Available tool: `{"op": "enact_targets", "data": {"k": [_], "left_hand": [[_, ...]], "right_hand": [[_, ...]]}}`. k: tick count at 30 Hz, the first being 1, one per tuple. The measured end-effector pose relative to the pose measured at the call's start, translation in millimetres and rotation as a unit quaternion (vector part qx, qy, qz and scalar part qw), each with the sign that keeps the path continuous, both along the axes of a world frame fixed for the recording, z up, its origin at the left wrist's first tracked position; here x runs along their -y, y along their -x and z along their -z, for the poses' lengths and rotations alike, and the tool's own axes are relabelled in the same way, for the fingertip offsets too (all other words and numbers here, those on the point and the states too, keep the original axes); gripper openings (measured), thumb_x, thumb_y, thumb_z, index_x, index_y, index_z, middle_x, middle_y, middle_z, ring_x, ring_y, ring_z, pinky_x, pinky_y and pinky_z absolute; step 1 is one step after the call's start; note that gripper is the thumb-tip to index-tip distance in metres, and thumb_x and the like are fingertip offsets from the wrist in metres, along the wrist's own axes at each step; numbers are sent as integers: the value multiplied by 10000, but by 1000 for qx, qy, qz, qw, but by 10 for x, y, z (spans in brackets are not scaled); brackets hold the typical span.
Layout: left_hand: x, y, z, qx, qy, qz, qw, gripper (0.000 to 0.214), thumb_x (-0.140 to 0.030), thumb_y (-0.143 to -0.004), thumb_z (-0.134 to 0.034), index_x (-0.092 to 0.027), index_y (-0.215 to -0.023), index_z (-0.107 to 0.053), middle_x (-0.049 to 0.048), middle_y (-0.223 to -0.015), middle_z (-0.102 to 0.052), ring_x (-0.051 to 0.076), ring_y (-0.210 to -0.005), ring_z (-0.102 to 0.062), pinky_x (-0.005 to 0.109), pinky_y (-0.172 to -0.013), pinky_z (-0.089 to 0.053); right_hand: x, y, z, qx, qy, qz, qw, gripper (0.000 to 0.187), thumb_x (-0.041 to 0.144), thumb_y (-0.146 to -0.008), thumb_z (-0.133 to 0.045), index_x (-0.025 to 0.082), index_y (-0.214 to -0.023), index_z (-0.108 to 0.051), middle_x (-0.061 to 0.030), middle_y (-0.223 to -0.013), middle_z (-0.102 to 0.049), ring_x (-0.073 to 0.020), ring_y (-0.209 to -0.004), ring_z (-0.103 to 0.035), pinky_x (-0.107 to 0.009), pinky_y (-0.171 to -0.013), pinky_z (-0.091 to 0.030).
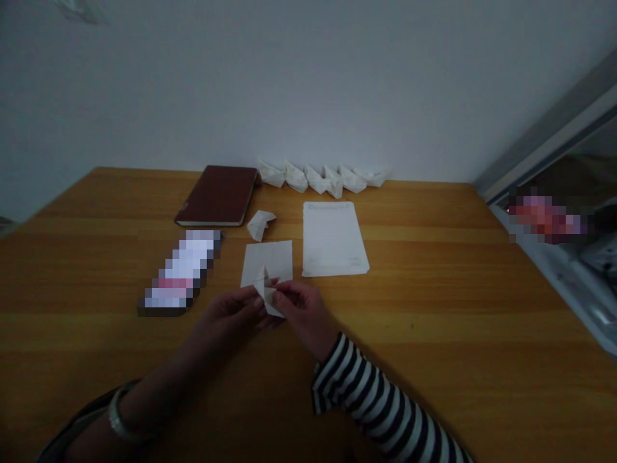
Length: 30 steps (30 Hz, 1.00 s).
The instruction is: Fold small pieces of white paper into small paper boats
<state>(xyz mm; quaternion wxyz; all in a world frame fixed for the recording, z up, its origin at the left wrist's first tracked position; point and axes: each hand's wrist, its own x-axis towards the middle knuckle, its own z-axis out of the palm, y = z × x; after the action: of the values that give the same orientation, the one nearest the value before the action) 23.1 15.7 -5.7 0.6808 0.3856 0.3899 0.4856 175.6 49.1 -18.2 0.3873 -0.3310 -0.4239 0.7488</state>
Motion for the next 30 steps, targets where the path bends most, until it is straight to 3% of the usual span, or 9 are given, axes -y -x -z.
{"op": "enact_targets", "data": {"k": [5, 12, 15, 19, 22, 23, 25, 28, 30], "left_hand": [[15, 36, -69, -123, 14, -40, 991, 347, -295, -813, -730, -175, -1139, -714, 72, -917, -747, 182, -800, -659, 322, -784, -519], [-2, 117, -59, -329, -123, -5, 936, 318, -238, -900, -575, -214, -1196, -688, 79, -1202, -713, 265, -1112, -650, 459, -1017, -474], [41, 127, -82, -341, -164, 44, 924, 420, -188, -934, -496, -226, -1346, -569, 82, -1351, -621, 255, -1241, -575, 493, -1098, -399], [42, 214, -210, -292, -153, 93, 940, 507, -231, -963, -483, -303, -1460, -410, 51, -1523, -437, 232, -1380, -433, 465, -1136, -370], [-174, 368, -333, -309, -177, 19, 934, 495, -243, -972, -469, -294, -1459, -397, 86, -1496, -462, 232, -1329, -489, 443, -1069, -444], [-297, 422, -372, -356, -191, -33, 914, 476, -242, -970, -466, -252, -1444, -414, 114, -1454, -496, 239, -1299, -509, 454, -1055, -449], [-586, 498, -429, -489, -234, -126, 831, 478, -229, -951, -489, -158, -1420, -432, 167, -1399, -511, 262, -1281, -498, 471, -1066, -415], [-1009, 479, -405, -647, -269, -122, 704, 582, -263, -925, -545, -60, -1443, -376, 233, -1352, -485, 320, -1278, -455, 500, -1081, -359], [-1215, 399, -302, -694, -232, -94, 675, 620, -314, -913, -573, -78, -1451, -375, 241, -1311, -497, 349, -1212, -494, 527, -1015, -396]], "right_hand": [[8, -6, 40, 35, -11, -7, 999, 290, 383, -710, -791, 192, -919, -729, -18, -816, -743, -149, -686, -692, -279, -629, -571], [-1, -7, 46, 119, -94, 55, 987, 105, 299, -703, -784, 238, -788, -785, -22, -829, -761, -180, -746, -681, -303, -684, -538], [4, -14, 42, 131, -90, 62, 985, 75, 292, -711, -765, 231, -747, -789, -28, -776, -765, -190, -725, -683, -310, -675, -538], [-24, -74, 48, 117, -49, 70, 989, 119, 310, -722, -768, 222, -797, -797, -28, -774, -773, -186, -704, -679, -318, -695, -531], [-58, -119, 69, 39, 6, 96, 995, 172, 370, -786, -737, 226, -863, -793, -27, -820, -776, -165, -727, -682, -318, -761, -530], [-66, -128, 75, 0, 30, 108, 994, 178, 386, -791, -736, 230, -855, -791, -24, -818, -776, -157, -722, -681, -308, -759, -533], [-75, -134, 80, -61, 68, 122, 988, 157, 370, -770, -763, 235, -845, -789, -15, -827, -777, -141, -741, -687, -276, -766, -538], [-78, -133, 63, -101, 93, 128, 982, 129, 325, -735, -799, 227, -817, -786, -4, -811, -774, -124, -744, -690, -243, -774, -542], [-85, -141, 46, -107, 95, 130, 981, 135, 315, -710, -818, 220, -799, -783, -3, -783, -770, -128, -721, -688, -250, -761, -551]]}}
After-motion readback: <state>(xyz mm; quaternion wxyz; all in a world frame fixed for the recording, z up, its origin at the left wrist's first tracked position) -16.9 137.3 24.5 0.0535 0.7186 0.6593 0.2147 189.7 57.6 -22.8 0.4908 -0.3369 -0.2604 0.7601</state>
